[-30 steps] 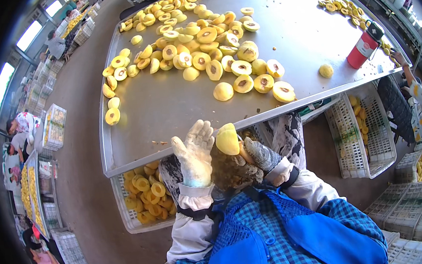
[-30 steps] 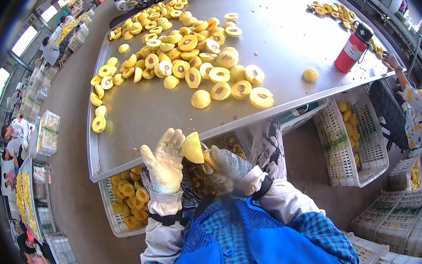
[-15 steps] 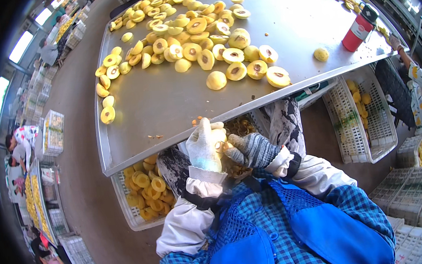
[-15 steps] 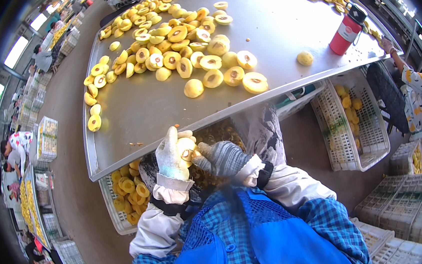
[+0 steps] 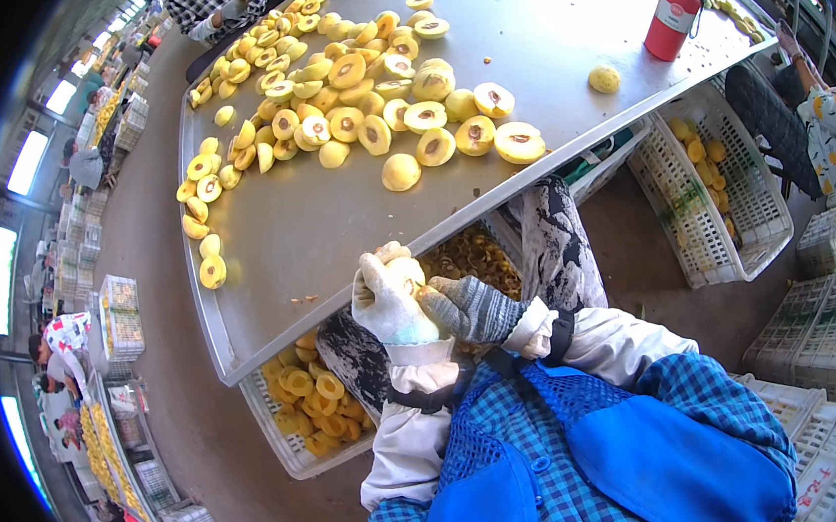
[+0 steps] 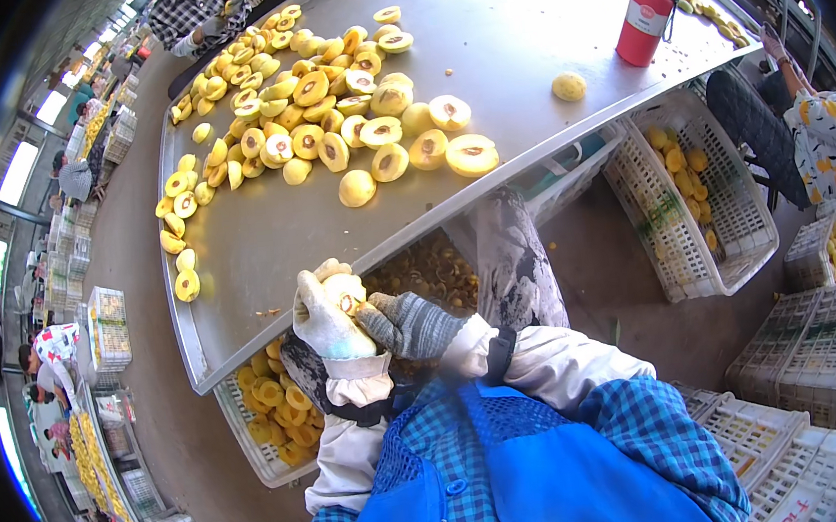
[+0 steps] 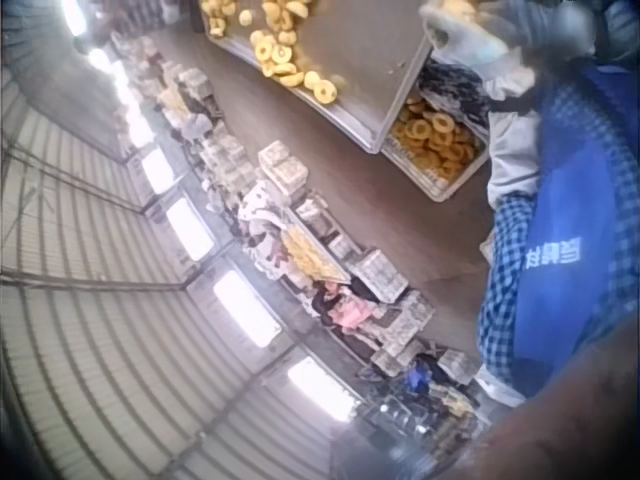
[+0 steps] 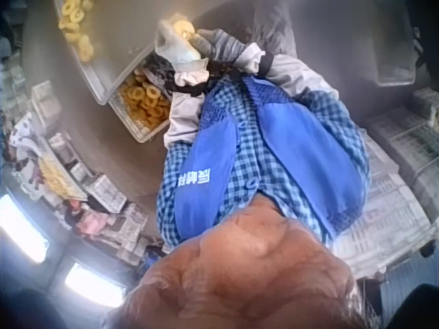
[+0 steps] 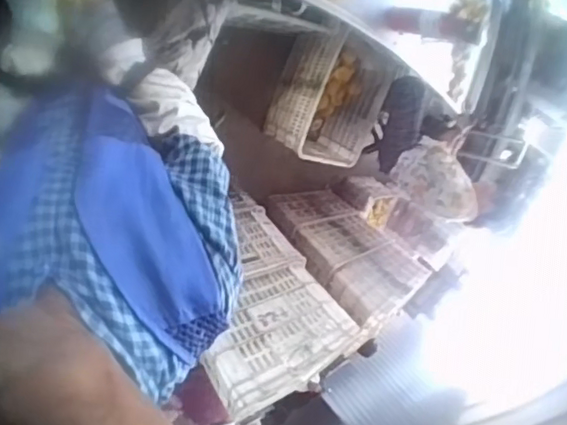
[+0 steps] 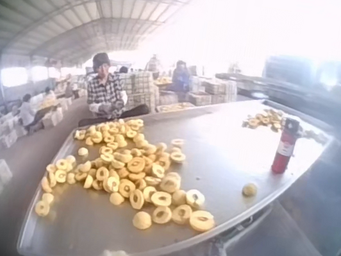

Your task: The person picks up a peach half from the table, removes the pit using a handheld tool, and drops the pit into a container below. They then place the pitted peach half into a separate crate and repeat the process.

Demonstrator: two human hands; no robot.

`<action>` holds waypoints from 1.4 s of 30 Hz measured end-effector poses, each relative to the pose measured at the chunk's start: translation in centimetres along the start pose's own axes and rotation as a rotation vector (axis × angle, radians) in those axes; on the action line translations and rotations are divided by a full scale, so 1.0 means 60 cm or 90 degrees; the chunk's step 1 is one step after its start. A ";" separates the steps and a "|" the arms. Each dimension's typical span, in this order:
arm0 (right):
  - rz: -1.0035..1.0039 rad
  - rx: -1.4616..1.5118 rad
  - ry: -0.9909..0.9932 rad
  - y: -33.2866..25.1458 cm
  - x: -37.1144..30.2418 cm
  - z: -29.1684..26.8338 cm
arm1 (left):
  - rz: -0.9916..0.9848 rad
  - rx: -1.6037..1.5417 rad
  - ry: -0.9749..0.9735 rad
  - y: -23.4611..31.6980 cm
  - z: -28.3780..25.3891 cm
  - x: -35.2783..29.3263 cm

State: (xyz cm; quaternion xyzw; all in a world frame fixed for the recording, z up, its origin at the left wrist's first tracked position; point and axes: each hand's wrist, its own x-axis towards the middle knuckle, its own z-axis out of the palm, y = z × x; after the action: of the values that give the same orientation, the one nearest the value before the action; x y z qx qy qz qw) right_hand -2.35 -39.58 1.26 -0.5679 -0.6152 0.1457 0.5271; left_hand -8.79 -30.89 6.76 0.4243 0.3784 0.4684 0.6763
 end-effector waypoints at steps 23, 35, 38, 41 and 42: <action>0.254 -0.201 -0.186 -0.014 0.028 -0.086 | -0.188 -0.225 -0.292 -0.017 -0.036 0.026; 0.154 0.234 0.059 -0.015 -0.003 0.005 | -0.083 -0.031 -0.064 -0.030 -0.020 0.016; -0.018 0.073 0.112 0.008 -0.005 0.032 | -0.052 -0.042 -0.051 -0.022 -0.011 0.005; 0.443 0.519 -0.045 -0.039 0.006 -0.005 | -0.059 -0.026 -0.095 -0.029 -0.034 0.011; 0.442 0.493 -0.026 -0.046 0.011 -0.013 | -0.084 -0.062 -0.124 -0.031 -0.039 0.012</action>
State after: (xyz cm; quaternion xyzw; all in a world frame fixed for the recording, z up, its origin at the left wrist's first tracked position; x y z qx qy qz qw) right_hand -3.09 -40.23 4.03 -0.4990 -0.3018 0.5399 0.6069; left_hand -10.13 -30.07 4.12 0.4086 0.3150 0.3973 0.7589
